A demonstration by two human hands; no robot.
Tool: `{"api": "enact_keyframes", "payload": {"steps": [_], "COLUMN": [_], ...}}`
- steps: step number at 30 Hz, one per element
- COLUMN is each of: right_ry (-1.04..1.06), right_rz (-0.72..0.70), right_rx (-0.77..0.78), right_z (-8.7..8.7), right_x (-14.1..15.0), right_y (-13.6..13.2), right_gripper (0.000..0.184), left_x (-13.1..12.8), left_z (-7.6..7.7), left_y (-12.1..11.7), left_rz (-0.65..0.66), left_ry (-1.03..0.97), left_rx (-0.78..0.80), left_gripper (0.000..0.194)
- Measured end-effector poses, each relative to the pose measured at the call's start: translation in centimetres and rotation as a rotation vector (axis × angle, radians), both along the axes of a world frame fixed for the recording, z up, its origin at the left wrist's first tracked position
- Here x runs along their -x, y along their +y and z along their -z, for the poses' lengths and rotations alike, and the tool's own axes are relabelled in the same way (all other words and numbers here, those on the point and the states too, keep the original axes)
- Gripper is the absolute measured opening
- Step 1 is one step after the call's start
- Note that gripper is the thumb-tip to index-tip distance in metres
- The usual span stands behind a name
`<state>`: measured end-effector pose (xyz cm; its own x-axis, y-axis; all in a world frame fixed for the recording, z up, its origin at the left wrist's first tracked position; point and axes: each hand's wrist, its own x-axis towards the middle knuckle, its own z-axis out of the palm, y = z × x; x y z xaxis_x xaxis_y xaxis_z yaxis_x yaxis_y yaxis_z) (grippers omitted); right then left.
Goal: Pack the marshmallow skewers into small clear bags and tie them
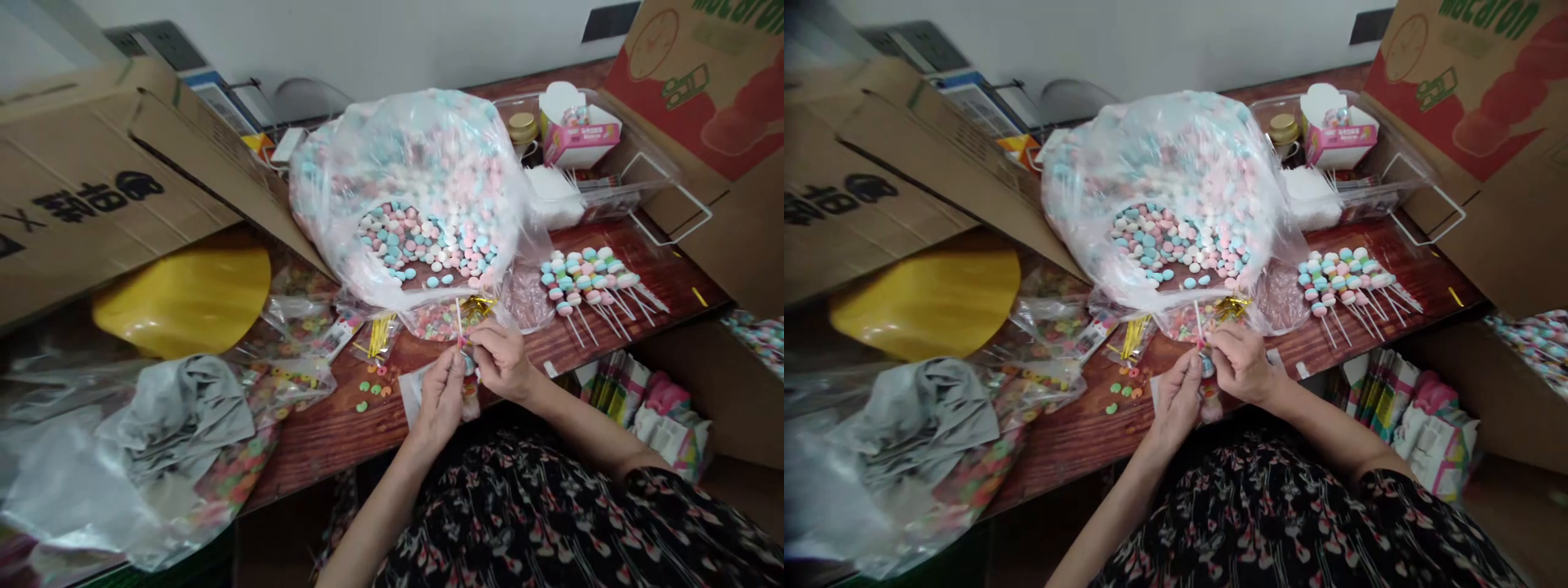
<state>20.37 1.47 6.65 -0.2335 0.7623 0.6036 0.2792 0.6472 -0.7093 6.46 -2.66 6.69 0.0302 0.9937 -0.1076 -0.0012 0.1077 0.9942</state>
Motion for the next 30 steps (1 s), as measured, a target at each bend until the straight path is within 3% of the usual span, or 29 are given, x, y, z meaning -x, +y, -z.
{"api": "enact_keyframes", "payload": {"steps": [6,9,11,13,17,20,22,26,28,30], "right_ry": [-0.009,-0.184,-0.395,-0.524,-0.55,-0.68,-0.74,-0.754,-0.731,-0.708], "right_rz": [-0.02,-0.05,-0.152,-0.272,-0.401,-0.367,-0.327,-0.242,-0.202,-0.127], "right_rx": [-0.08,-0.302,-0.461,-0.538,-0.583,-0.475,-0.342,0.066,0.176,0.126], "right_z": [0.5,0.4,0.1,-0.1,-0.2,0.1,0.8,2.1,2.2,1.8], "right_x": [0.3,-0.8,-1.7,-2.6,-3.4,-3.1,-2.7,-2.2,-2.3,-2.5], "right_y": [0.5,0.8,1.1,1.4,1.4,0.7,0.2,-0.4,-0.9,-1.4], "right_gripper": [0.018,0.028,0.033,0.033,0.026,0.023,0.019,0.02,0.023,0.019], "left_x": [2.1,2.8,3.1,3.3,3.9,4.2,4.2,3.5,3.2,3.0], "left_z": [-0.1,-0.2,-0.2,-0.1,-0.1,-0.1,-0.1,0.1,0.1,0.1], "left_y": [1.0,0.8,0.4,0.2,0.1,0.3,0.4,-0.2,-0.6,-0.6], "left_rz": [0.144,0.136,0.156,0.243,0.529,0.644,0.623,0.52,0.476,0.46], "left_ry": [-0.282,-0.394,-0.411,-0.409,-0.327,-0.063,0.263,0.894,1.048,1.021], "left_rx": [0.246,0.367,0.439,0.5,0.534,0.385,0.148,-0.339,-0.439,-0.426], "left_gripper": [0.031,0.032,0.034,0.035,0.039,0.037,0.032,0.026,0.026,0.027]}}
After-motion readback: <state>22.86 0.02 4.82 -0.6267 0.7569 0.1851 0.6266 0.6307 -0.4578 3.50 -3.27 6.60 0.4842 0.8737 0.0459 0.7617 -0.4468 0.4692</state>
